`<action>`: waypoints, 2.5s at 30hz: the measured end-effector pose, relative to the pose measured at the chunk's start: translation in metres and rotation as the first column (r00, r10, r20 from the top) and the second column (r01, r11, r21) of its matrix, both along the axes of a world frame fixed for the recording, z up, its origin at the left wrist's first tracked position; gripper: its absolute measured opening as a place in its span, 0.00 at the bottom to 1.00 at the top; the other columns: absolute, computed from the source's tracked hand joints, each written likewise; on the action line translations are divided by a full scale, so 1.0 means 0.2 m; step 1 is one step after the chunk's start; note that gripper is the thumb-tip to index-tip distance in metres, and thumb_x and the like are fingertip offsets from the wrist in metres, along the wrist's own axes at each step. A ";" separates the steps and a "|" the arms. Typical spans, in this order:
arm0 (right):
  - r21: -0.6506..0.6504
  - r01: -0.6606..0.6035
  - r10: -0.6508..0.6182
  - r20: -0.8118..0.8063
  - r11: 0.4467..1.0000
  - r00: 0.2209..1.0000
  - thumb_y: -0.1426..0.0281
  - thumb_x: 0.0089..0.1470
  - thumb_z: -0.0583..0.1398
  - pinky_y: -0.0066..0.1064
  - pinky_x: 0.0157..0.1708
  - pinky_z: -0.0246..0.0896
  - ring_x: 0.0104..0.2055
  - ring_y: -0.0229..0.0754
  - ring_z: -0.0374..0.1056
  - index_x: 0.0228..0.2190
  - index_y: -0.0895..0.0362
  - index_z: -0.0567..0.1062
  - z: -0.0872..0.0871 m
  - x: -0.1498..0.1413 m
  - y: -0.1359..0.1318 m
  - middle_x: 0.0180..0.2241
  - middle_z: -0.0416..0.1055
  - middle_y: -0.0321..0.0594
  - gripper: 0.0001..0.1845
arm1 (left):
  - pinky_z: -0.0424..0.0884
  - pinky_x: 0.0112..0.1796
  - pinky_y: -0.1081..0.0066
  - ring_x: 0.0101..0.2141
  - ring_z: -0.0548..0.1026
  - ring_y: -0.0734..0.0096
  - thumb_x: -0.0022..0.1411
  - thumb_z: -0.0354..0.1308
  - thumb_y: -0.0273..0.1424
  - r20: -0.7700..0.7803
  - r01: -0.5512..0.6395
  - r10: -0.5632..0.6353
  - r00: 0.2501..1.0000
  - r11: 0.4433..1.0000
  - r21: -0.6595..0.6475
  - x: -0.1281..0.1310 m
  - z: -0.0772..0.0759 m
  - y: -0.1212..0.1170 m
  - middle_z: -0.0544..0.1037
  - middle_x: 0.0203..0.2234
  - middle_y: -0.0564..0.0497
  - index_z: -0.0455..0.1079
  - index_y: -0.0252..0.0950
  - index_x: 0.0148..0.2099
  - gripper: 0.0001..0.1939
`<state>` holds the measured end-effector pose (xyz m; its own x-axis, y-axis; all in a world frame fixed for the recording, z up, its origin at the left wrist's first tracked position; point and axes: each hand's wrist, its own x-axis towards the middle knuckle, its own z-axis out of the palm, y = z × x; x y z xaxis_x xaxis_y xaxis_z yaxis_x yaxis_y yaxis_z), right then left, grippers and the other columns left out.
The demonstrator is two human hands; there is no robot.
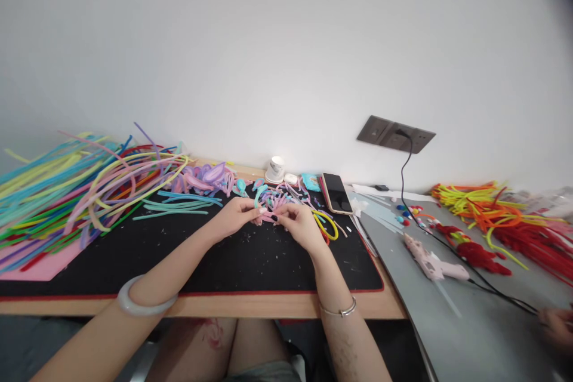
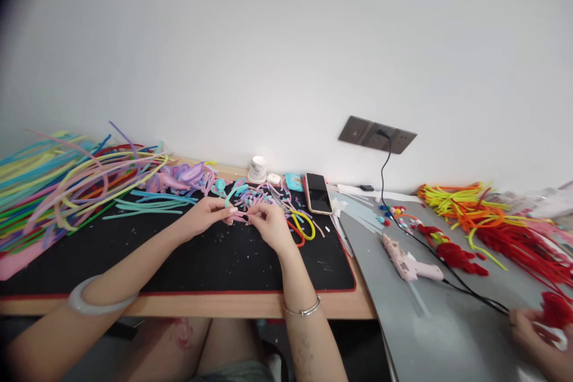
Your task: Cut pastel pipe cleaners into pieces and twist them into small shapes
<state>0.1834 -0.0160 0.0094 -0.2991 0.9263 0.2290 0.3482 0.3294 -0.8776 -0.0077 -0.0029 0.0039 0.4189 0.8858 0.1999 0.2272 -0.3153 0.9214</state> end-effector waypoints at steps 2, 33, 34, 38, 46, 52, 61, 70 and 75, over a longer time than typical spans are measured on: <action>0.021 0.006 -0.006 -0.009 1.000 1.000 0.71 0.45 0.57 0.26 0.23 0.53 0.23 0.34 0.60 0.26 0.58 0.73 0.01 0.00 0.00 0.23 0.69 0.36 0.06 | 0.66 0.30 0.72 0.25 0.71 0.70 0.54 0.53 0.39 -0.007 -0.004 0.004 1.000 1.000 0.001 0.00 0.00 0.00 0.74 0.20 0.49 0.70 0.31 0.24 0.16; -0.013 -0.062 0.062 0.009 0.998 0.998 0.70 0.48 0.55 0.25 0.23 0.50 0.22 0.34 0.56 0.27 0.59 0.75 -0.01 -0.02 0.02 0.21 0.65 0.34 0.09 | 0.69 0.33 0.71 0.28 0.74 0.68 0.52 0.55 0.36 0.056 -0.018 0.020 0.998 0.999 -0.029 0.02 -0.02 -0.01 0.77 0.24 0.49 0.72 0.32 0.29 0.12; -0.011 -0.051 0.051 0.009 0.999 0.999 0.70 0.47 0.55 0.25 0.23 0.50 0.22 0.34 0.56 0.27 0.59 0.75 -0.02 -0.02 0.02 0.20 0.66 0.34 0.09 | 0.69 0.33 0.70 0.28 0.74 0.68 0.52 0.55 0.36 0.046 -0.020 0.021 0.999 0.999 -0.025 0.02 -0.02 0.00 0.77 0.24 0.49 0.72 0.32 0.29 0.12; -0.013 0.020 -0.021 -0.042 1.000 0.999 0.69 0.47 0.56 0.26 0.24 0.53 0.25 0.36 0.60 0.29 0.58 0.75 -0.04 -0.01 0.03 0.24 0.69 0.37 0.09 | 0.69 0.33 0.70 0.28 0.74 0.67 0.53 0.54 0.37 0.015 -0.022 0.022 1.000 1.000 -0.015 0.01 -0.05 0.01 0.77 0.24 0.48 0.73 0.32 0.30 0.13; 0.032 0.142 -0.138 -0.107 0.989 0.985 0.67 0.46 0.57 0.28 0.28 0.59 0.27 0.39 0.65 0.25 0.59 0.74 -0.04 -0.02 0.03 0.25 0.70 0.39 0.08 | 0.68 0.32 0.70 0.27 0.73 0.68 0.54 0.53 0.38 -0.059 0.021 -0.021 0.998 1.000 0.008 0.01 -0.03 0.00 0.76 0.23 0.48 0.72 0.32 0.30 0.14; -0.042 0.104 -0.110 -0.165 0.994 0.980 0.66 0.45 0.58 0.26 0.24 0.57 0.24 0.36 0.63 0.29 0.60 0.74 -0.01 -0.02 0.02 0.24 0.70 0.38 0.10 | 0.69 0.34 0.69 0.28 0.74 0.68 0.54 0.53 0.39 0.049 -0.005 0.007 0.999 0.999 -0.037 0.01 -0.04 0.00 0.76 0.24 0.48 0.71 0.31 0.32 0.14; -0.018 0.038 -0.041 -0.187 0.999 0.982 0.68 0.46 0.58 0.26 0.25 0.58 0.27 0.36 0.64 0.31 0.59 0.75 -0.03 -0.02 0.03 0.29 0.72 0.41 0.10 | 0.69 0.33 0.70 0.27 0.74 0.70 0.54 0.54 0.37 0.075 0.044 -0.037 0.996 0.995 -0.090 0.02 -0.04 0.00 0.76 0.24 0.49 0.71 0.31 0.32 0.13; 0.052 0.142 -0.130 -0.181 0.989 0.975 0.67 0.46 0.58 0.25 0.25 0.58 0.24 0.35 0.63 0.24 0.59 0.73 -0.05 -0.03 0.03 0.23 0.70 0.38 0.08 | 0.69 0.31 0.71 0.26 0.73 0.70 0.54 0.54 0.35 0.000 0.073 -0.074 0.997 0.994 -0.087 0.03 -0.02 -0.02 0.76 0.22 0.49 0.69 0.31 0.29 0.11; -0.193 0.058 -0.128 -0.372 0.979 0.919 0.67 0.44 0.60 0.22 0.14 0.52 0.14 0.30 0.56 0.24 0.58 0.68 -0.05 -0.03 0.03 0.17 0.66 0.32 0.08 | 0.69 0.32 0.70 0.26 0.73 0.71 0.54 0.54 0.37 0.091 0.014 -0.004 0.996 0.993 -0.113 0.02 -0.05 0.00 0.75 0.22 0.50 0.68 0.31 0.30 0.12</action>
